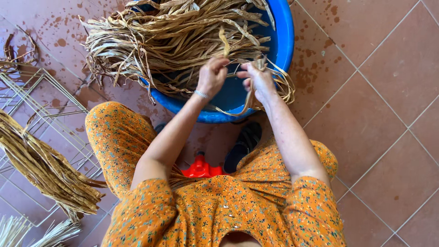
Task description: The person sits on a small red stool and processes dried plant strips from a blue basin. They repeatedly pull apart the strips by hand, occasionally using scissors to trim them, and place the processed pieces onto a metal drying rack beside them.
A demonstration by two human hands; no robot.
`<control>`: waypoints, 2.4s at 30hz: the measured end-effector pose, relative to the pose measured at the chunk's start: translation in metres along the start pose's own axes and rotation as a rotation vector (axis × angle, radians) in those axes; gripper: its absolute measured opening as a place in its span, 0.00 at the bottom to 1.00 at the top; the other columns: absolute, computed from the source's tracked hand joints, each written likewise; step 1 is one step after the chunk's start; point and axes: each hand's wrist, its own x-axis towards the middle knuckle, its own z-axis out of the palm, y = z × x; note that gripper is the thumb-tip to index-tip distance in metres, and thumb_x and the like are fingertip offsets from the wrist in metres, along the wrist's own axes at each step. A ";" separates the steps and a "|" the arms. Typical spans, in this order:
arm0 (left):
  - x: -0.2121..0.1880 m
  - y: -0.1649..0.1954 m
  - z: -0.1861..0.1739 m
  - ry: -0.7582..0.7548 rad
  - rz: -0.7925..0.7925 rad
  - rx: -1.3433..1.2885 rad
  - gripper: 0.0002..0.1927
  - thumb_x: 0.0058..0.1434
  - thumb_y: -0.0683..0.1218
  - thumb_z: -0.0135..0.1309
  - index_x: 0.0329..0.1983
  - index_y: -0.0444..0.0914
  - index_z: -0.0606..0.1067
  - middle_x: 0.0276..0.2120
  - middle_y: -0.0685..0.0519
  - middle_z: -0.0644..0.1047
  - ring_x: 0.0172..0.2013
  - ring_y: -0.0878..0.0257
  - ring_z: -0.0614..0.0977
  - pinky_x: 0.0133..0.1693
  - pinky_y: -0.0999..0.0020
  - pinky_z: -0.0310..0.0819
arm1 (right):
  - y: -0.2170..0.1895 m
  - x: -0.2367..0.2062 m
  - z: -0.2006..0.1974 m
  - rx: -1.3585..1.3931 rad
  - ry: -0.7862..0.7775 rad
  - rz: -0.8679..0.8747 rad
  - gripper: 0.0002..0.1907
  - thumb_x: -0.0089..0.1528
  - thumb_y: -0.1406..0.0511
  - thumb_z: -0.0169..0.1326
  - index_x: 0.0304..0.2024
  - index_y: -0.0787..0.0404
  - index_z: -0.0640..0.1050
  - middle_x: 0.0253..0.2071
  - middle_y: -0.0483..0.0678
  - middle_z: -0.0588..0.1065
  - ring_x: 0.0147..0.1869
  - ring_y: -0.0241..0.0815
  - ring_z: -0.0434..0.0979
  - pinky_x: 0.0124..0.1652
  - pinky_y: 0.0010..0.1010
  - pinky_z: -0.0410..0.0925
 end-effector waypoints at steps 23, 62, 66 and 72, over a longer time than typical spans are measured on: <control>-0.073 0.034 -0.060 -0.372 0.011 0.113 0.07 0.54 0.41 0.56 0.32 0.39 0.84 0.41 0.50 0.85 0.44 0.55 0.84 0.51 0.62 0.78 | -0.047 -0.014 -0.023 0.321 0.129 -0.395 0.14 0.64 0.68 0.59 0.53 0.56 0.74 0.42 0.56 0.82 0.23 0.32 0.72 0.22 0.24 0.66; -0.003 0.113 0.007 -0.343 0.108 -0.106 0.14 0.65 0.47 0.42 0.35 0.36 0.76 0.28 0.38 0.80 0.33 0.41 0.83 0.39 0.49 0.76 | -0.068 -0.048 0.019 0.362 0.260 -0.571 0.12 0.70 0.61 0.49 0.35 0.60 0.75 0.28 0.47 0.76 0.29 0.41 0.78 0.33 0.38 0.76; -0.021 0.116 -0.004 -0.421 0.035 -0.178 0.14 0.66 0.47 0.39 0.34 0.36 0.75 0.26 0.41 0.80 0.31 0.46 0.85 0.38 0.53 0.78 | -0.077 -0.037 -0.015 0.469 0.286 -0.485 0.11 0.71 0.60 0.50 0.36 0.59 0.73 0.27 0.43 0.71 0.27 0.36 0.72 0.31 0.38 0.73; -0.042 0.105 -0.015 -0.404 0.307 -0.095 0.09 0.66 0.44 0.43 0.36 0.36 0.74 0.30 0.38 0.77 0.32 0.39 0.80 0.35 0.49 0.73 | -0.096 -0.018 -0.092 0.728 0.320 -0.486 0.11 0.72 0.59 0.47 0.38 0.58 0.72 0.24 0.42 0.67 0.22 0.34 0.61 0.26 0.32 0.59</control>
